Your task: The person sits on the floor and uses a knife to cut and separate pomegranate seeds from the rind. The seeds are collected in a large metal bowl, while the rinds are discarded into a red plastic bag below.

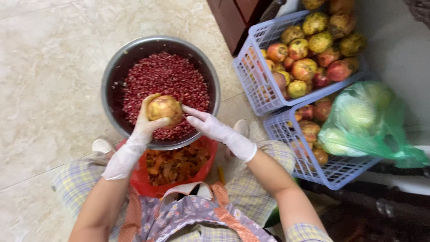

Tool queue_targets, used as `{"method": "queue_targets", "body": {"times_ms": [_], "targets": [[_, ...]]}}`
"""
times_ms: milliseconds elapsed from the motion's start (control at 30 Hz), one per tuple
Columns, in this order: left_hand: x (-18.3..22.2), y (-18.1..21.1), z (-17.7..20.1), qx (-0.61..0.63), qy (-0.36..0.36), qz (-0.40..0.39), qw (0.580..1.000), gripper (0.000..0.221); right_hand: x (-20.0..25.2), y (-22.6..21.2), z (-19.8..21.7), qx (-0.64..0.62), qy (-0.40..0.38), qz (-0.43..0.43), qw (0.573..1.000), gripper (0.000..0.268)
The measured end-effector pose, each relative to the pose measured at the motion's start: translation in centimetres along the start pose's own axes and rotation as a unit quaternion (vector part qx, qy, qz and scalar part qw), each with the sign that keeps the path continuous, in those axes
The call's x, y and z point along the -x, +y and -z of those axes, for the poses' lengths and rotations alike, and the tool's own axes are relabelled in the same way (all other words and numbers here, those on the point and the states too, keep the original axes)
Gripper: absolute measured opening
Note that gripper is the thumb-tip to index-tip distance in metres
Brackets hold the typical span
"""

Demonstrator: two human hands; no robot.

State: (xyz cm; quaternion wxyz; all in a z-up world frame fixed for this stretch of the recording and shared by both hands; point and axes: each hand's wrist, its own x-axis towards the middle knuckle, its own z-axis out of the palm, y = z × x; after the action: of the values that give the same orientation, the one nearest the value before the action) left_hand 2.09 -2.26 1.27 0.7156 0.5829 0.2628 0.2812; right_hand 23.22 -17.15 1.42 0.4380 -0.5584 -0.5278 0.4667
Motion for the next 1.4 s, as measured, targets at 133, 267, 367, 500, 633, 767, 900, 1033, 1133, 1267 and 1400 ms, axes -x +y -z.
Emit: {"method": "queue_targets", "body": {"times_ms": [133, 267, 367, 500, 633, 767, 900, 1033, 1133, 1267, 1400], "targets": [[0.7, -1.6, 0.9, 0.138, -0.023, 0.033, 0.99, 0.081, 0.0, 0.0, -0.5, -0.09, -0.011, -0.097, 0.991, 0.071], [0.7, -3.6, 1.5, 0.293, -0.045, 0.104, 0.949, 0.074, -0.2, -1.0, 0.2, -0.063, -0.047, -0.071, 0.994, 0.075], [1.0, -4.7, 2.2, 0.381, -0.061, 0.178, 0.905, 0.073, -0.4, -1.9, 0.4, -0.034, -0.075, -0.079, 0.993, 0.074], [1.0, -5.5, 2.6, 0.396, -0.097, 0.194, 0.892, 0.074, -0.6, -2.6, 0.6, -0.017, -0.088, -0.08, 0.993, 0.071], [0.9, -4.7, 2.7, 0.487, -0.194, 0.216, 0.824, 0.083, -0.3, -2.6, 0.5, -0.011, -0.091, -0.048, 0.995, 0.064], [0.8, -3.3, 1.8, 0.311, -0.064, 0.194, 0.928, 0.09, -0.4, -2.1, -1.2, -0.016, 0.006, -0.043, 0.999, 0.059], [0.4, -3.1, -0.3, 0.088, 0.109, 0.025, 0.99, 0.087, -1.7, -1.6, -2.2, 0.0, 0.083, -0.059, 0.995, 0.06], [1.0, -2.9, 0.0, 0.079, 0.092, 0.006, 0.993, 0.09, -2.2, -1.8, -1.7, -0.042, 0.019, -0.146, 0.988, 0.067], [0.9, -2.1, 1.0, 0.153, 0.049, 0.018, 0.987, 0.083, -2.3, -2.5, -1.1, -0.126, -0.009, -0.206, 0.97, 0.074], [2.1, -2.1, 1.5, 0.279, -0.012, 0.105, 0.954, 0.077, -1.6, -3.3, -0.6, -0.025, -0.057, -0.039, 0.997, 0.077], [2.4, -2.6, 2.1, 0.309, -0.106, 0.118, 0.938, 0.076, -1.3, -3.6, 0.1, -0.015, -0.078, -0.052, 0.995, 0.068]]}}
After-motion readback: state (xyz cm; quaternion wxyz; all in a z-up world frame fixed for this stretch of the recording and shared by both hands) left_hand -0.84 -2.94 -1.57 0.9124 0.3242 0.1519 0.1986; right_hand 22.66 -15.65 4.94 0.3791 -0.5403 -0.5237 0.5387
